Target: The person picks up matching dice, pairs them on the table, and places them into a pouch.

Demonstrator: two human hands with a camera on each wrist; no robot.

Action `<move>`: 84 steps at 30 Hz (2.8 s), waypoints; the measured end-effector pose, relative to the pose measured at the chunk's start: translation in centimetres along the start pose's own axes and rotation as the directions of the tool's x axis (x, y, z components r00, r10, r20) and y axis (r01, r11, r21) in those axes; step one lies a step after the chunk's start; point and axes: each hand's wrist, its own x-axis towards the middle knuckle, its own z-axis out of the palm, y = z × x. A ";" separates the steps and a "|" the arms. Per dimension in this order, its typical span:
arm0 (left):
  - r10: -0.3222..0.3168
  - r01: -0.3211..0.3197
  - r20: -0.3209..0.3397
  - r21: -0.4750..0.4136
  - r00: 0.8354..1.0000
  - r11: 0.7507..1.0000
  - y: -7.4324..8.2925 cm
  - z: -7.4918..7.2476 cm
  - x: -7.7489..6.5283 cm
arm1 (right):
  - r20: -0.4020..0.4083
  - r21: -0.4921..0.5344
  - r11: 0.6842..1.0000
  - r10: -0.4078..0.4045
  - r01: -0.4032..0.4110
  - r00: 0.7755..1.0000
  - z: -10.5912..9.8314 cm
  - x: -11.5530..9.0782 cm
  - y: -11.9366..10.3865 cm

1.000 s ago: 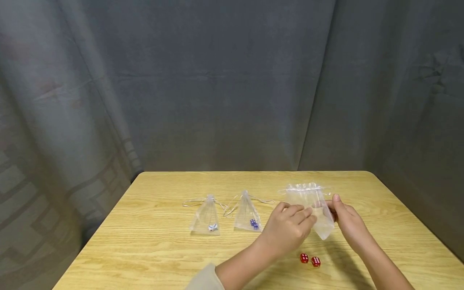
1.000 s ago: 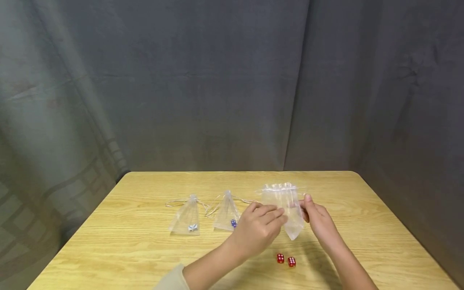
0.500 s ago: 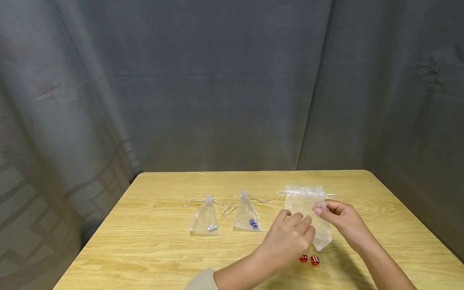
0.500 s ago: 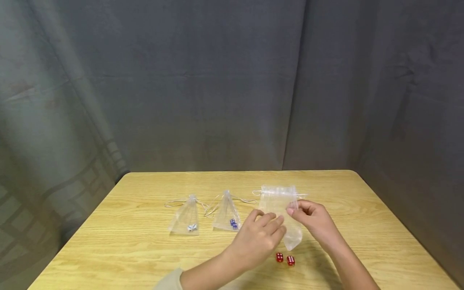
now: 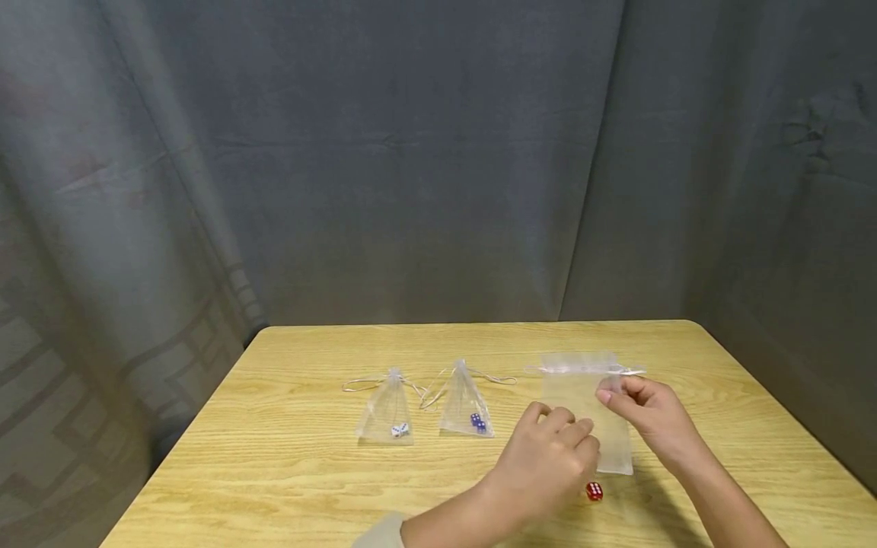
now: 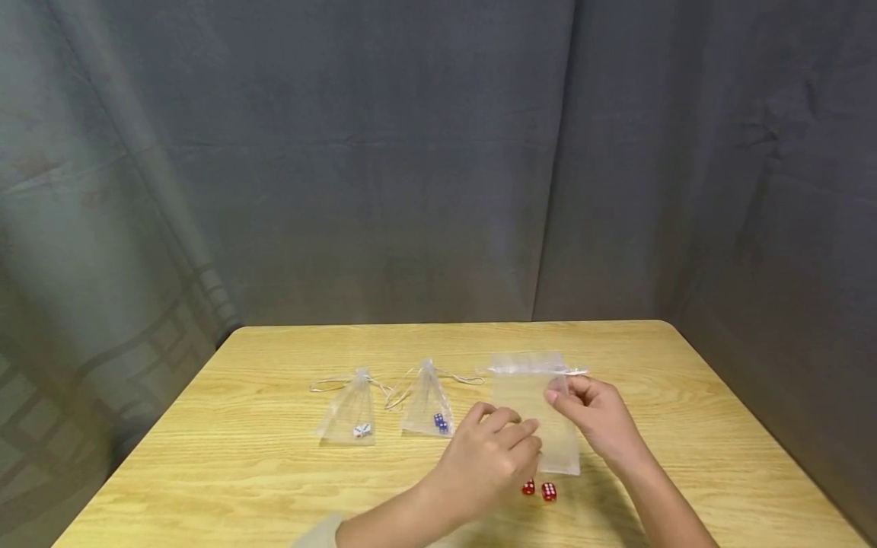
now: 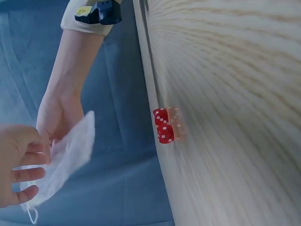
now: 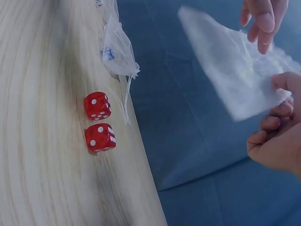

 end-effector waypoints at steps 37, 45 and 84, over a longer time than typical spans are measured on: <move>-0.531 0.609 0.342 -0.630 0.775 0.483 -4.9 -1.0 0.4 | -0.112 -0.374 0.770 -0.591 0.517 0.799 1.8 -0.8 -0.6; -0.494 0.558 0.279 -0.560 0.823 0.613 -4.7 -0.7 0.3 | -0.145 -0.346 0.789 -0.580 0.508 0.802 1.9 -0.7 -0.3; -0.430 0.457 0.157 -0.334 0.889 0.824 -5.2 -0.6 0.3 | 0.315 -0.706 0.702 0.429 -0.093 0.847 2.2 -1.5 1.8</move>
